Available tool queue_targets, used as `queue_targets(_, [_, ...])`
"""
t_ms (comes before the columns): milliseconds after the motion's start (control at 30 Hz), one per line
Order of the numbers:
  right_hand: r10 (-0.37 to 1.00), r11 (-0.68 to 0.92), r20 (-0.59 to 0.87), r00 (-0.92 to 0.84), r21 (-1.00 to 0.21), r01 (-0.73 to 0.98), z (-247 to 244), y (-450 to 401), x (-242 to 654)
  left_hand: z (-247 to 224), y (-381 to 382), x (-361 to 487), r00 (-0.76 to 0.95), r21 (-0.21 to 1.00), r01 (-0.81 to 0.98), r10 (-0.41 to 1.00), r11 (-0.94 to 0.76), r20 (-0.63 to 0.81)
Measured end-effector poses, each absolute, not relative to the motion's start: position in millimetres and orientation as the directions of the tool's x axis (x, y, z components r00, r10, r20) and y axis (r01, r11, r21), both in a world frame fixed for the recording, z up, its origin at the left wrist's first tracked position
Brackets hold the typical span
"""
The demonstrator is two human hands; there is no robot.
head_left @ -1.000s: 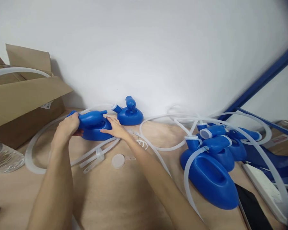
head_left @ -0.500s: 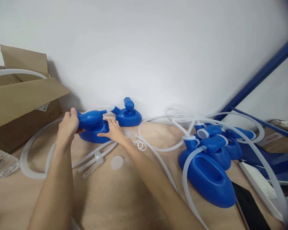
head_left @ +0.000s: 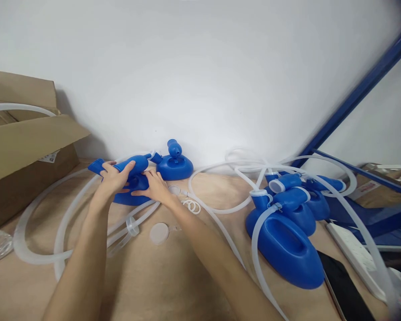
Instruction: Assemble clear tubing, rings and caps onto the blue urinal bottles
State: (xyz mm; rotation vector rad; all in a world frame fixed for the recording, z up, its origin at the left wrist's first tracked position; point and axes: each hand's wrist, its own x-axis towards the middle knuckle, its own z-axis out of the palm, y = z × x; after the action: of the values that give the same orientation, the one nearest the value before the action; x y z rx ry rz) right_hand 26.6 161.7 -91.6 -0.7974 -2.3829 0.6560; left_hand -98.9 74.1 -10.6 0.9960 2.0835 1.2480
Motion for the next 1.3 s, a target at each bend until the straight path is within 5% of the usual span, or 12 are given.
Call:
queue_targets(100, [0.548,0.732,0.316,-0.775,-0.629,0.261,-87,180,41,-2,59,-94,-0.675,0.658,0.665,0.663,0.355,0.324])
queue_targets(200, [0.681,0.62,0.298,-0.669,-0.721,0.31,-83,211,68,16,53,-84,-0.487,0.352,0.872,0.681,0.34,0.548])
queue_targets(333, [0.897,0.424,0.274,-0.346,-0.756,0.499,-81,265,110,41,96,-72,-0.204,-0.019,0.974,0.909,0.226,0.364])
queue_targets(433, [0.921,0.39,0.313,-0.232,-0.756,0.525,-84,298,129,49,163,-67,-0.022,-0.146,0.988,0.986,0.046,0.164])
queue_targets(733, [0.821,0.535,0.303,-0.483,-0.704,0.467,-104,333,124,25,280,-95,0.125,-0.205,0.966,0.978,-0.159,-0.166])
queue_targets(1033, [0.818,0.532,0.269,-0.509,-0.692,0.488,-107,335,128,3,290,-103,0.245,-0.186,0.945,0.958,-0.271,-0.147])
queue_targets(1300, [0.818,0.529,0.25,-0.519,-0.683,0.504,-104,337,129,9,278,-118,0.101,-0.17,0.98,0.995,-0.101,-0.009])
